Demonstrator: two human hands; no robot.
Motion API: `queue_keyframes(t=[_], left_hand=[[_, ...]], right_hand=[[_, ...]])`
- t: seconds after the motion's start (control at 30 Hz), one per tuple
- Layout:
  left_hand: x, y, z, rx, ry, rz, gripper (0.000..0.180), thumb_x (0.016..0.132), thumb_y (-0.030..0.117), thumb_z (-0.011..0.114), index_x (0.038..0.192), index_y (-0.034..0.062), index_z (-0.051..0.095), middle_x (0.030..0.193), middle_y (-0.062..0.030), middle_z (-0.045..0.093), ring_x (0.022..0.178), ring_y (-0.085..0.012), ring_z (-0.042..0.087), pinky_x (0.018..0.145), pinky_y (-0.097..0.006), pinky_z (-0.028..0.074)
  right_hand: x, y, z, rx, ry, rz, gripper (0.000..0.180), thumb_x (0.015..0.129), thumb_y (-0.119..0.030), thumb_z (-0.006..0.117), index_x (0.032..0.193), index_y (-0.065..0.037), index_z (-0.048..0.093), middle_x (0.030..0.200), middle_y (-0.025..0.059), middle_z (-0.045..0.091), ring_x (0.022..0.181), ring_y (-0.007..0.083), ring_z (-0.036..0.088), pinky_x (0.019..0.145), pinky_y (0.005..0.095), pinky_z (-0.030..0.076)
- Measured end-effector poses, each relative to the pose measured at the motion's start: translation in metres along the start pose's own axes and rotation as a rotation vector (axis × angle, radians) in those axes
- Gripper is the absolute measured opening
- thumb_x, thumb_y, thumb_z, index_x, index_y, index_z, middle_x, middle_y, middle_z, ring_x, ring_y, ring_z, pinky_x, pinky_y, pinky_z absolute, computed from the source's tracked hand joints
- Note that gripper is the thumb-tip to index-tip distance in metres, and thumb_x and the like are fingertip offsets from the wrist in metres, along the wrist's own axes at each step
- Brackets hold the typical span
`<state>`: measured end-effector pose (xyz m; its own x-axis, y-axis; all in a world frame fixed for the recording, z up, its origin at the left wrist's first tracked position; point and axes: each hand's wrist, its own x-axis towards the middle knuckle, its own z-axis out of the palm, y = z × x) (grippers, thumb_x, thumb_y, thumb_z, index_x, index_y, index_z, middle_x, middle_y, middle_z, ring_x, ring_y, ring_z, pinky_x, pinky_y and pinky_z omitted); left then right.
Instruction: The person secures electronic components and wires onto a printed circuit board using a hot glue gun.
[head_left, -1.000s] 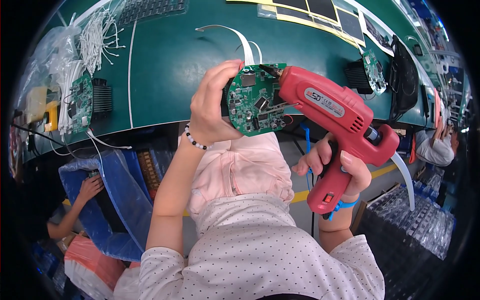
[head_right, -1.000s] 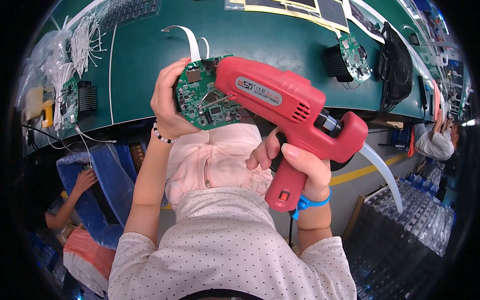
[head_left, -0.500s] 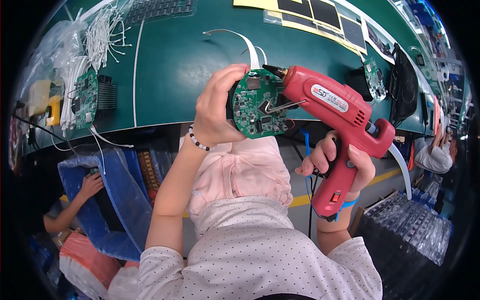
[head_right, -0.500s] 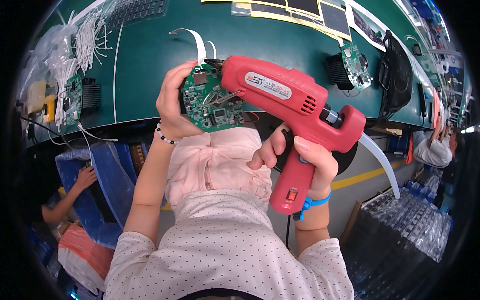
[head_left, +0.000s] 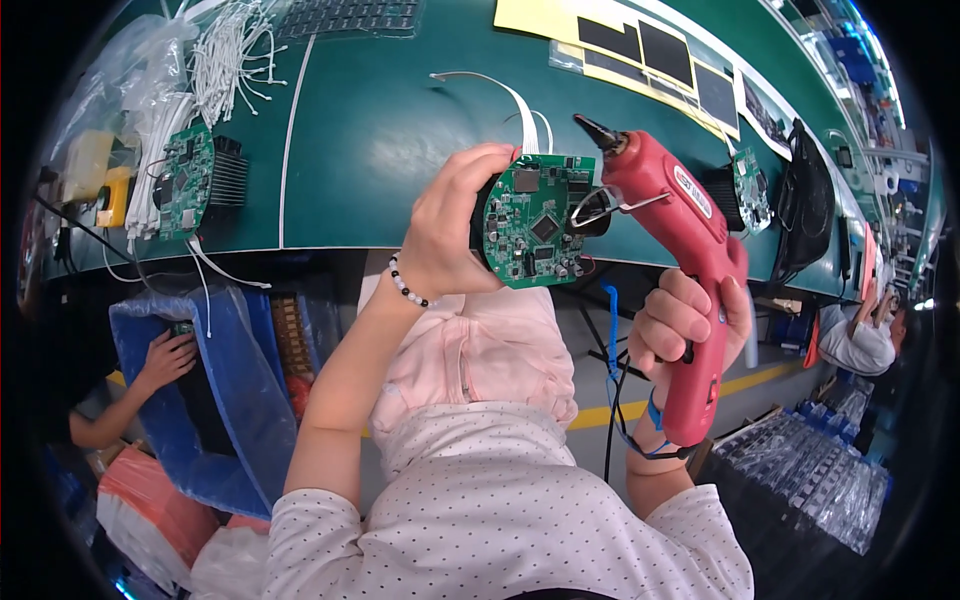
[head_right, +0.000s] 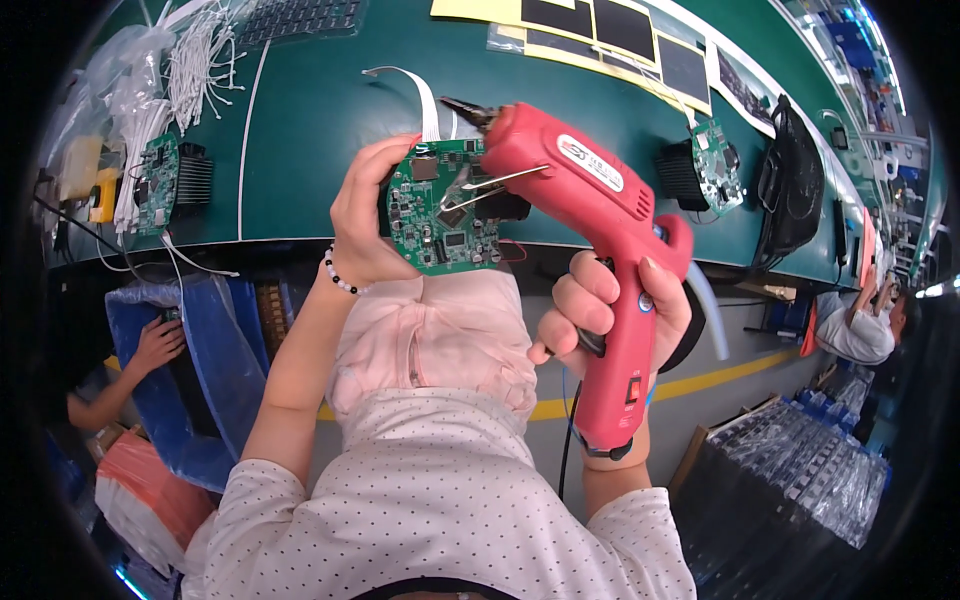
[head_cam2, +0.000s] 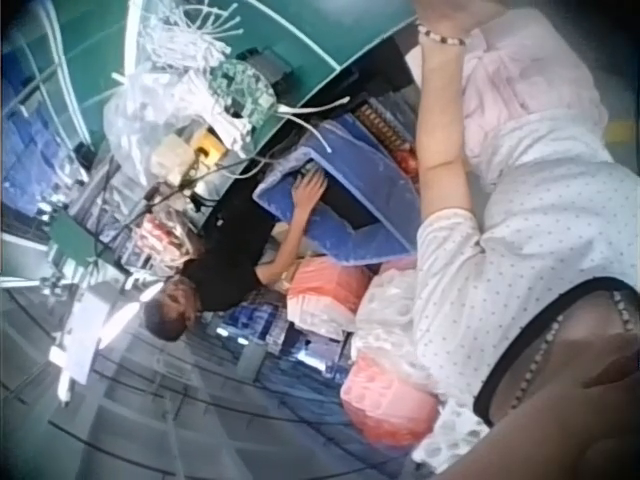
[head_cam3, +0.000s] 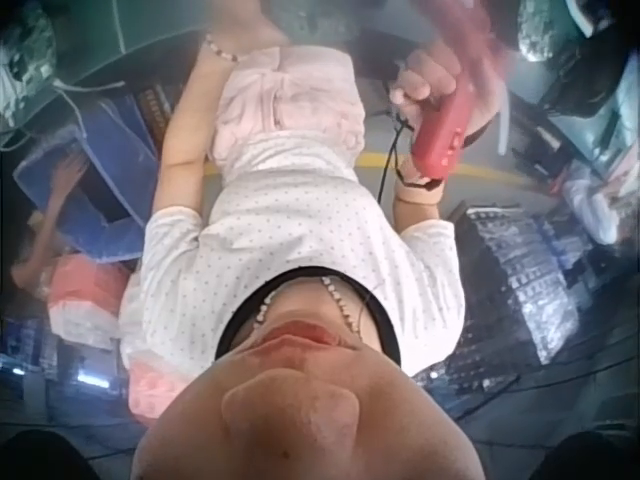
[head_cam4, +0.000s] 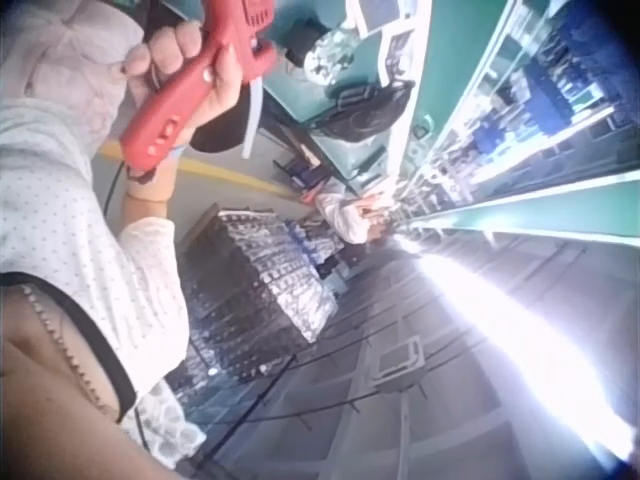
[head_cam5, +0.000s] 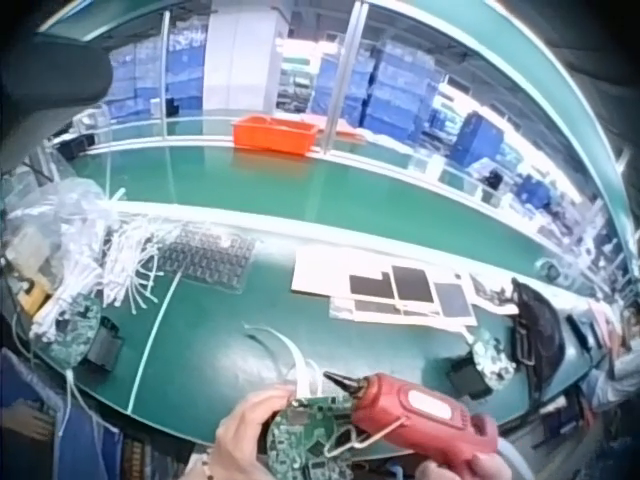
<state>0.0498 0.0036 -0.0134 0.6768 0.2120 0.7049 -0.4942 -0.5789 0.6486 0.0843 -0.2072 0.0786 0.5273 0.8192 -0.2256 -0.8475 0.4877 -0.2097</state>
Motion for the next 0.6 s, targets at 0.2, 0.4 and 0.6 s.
queue_keyframes(t=[0.2, 0.4, 0.6], left_hand=[[0.006, -0.001, -0.006, -0.007, -0.03, -0.225, 0.074, 0.045, 0.019, 0.079, 0.108, 0.0003, 0.043, 0.1, -0.0158, 0.053, 0.091, -0.031, 0.054, 0.078, -0.033, 0.045], [0.017, -0.005, -0.01, -0.203, -0.048, -0.479, 0.073, 0.05, 0.019, 0.08, 0.109, -0.0001, 0.042, 0.096, -0.0147, 0.054, 0.087, -0.024, 0.057, 0.077, -0.031, 0.047], [0.118, -0.017, -0.028, -0.212, -0.028, -0.325, 0.073, 0.053, 0.02, 0.082, 0.108, -0.0033, 0.04, 0.101, -0.0134, 0.059, 0.089, -0.0164, 0.058, 0.08, -0.028, 0.046]], right_hand=[[0.006, 0.015, -0.009, 0.403, -0.111, -0.1, 0.018, 0.079, -0.025, 0.053, 0.071, -0.011, 0.046, 0.069, -0.0016, 0.054, 0.076, 0.02, 0.058, 0.079, 0.0428, 0.045], [0.007, 0.013, 0.001, 0.356, -0.204, -0.143, 0.018, 0.077, -0.02, 0.059, 0.066, -0.014, 0.047, 0.064, -0.0054, 0.053, 0.076, 0.0134, 0.057, 0.063, 0.0303, 0.045], [0.004, 0.005, -0.018, 0.29, -0.301, -0.235, 0.021, 0.078, -0.031, 0.055, 0.069, -0.014, 0.046, 0.069, -0.0018, 0.054, 0.079, 0.0198, 0.058, 0.063, 0.0321, 0.047]])
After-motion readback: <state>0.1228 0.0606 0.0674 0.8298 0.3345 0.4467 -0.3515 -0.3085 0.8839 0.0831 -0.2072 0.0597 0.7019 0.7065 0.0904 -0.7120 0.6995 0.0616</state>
